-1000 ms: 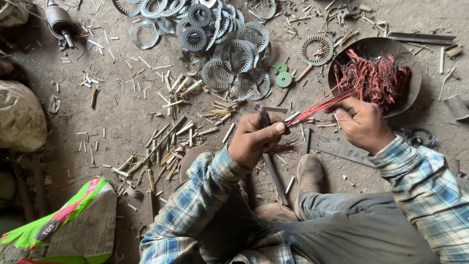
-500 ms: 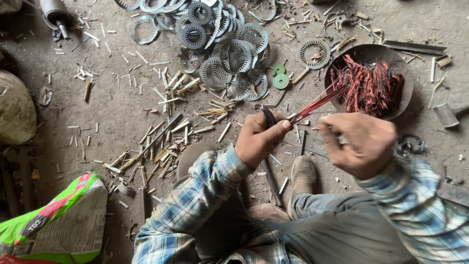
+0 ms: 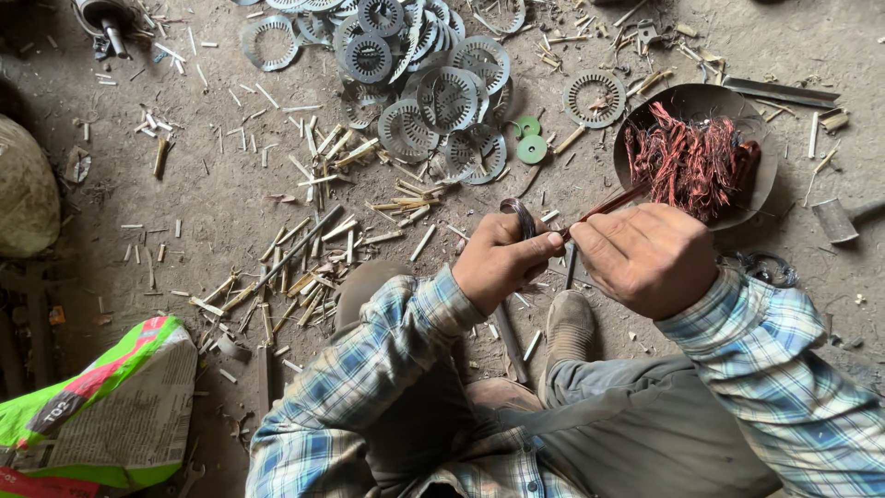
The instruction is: The person sits on the floor and strips insulation from copper wires using a handheld tool. They repeatedly pull the insulation off each wire and place the stripped copper into a nearby bowl. The workspace contains metal parts and wire debris.
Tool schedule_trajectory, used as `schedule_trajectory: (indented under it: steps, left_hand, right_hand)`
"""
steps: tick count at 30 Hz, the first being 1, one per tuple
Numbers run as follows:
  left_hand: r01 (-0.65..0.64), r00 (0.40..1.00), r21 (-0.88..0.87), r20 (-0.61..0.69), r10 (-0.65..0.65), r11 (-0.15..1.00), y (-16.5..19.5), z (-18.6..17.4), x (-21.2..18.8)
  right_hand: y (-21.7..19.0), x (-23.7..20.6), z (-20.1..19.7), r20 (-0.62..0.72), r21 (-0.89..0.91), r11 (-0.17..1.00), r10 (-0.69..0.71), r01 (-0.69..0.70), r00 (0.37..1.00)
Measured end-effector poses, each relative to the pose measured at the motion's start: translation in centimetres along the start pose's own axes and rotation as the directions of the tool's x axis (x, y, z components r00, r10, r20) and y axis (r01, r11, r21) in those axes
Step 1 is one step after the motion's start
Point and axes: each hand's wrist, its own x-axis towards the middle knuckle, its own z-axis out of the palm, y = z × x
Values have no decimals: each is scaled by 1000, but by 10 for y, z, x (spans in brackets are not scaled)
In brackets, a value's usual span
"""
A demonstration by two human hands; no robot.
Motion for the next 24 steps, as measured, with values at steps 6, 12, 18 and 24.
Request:
schedule_trajectory:
  steps: [6,12,18,24]
  left_hand:
    - [-20,999,-44,-30,18,999,0,1,0]
    - [-142,984,-118,-128,126,983,10,-4,0]
    - [-100,989,125,-96,113,987,13,-12,2]
    - [-39,992,147,122,21,988,10,3,3]
  right_hand:
    - [12,-19,17,-237,342,917,295,-205,925]
    - [40,-50,-3,-82,456,681,673,-572,735]
    - [29,-31,-8,-105,-175,944,265,-280,958]
    - [14,-6,12,63,-36,991,128,-126,990]
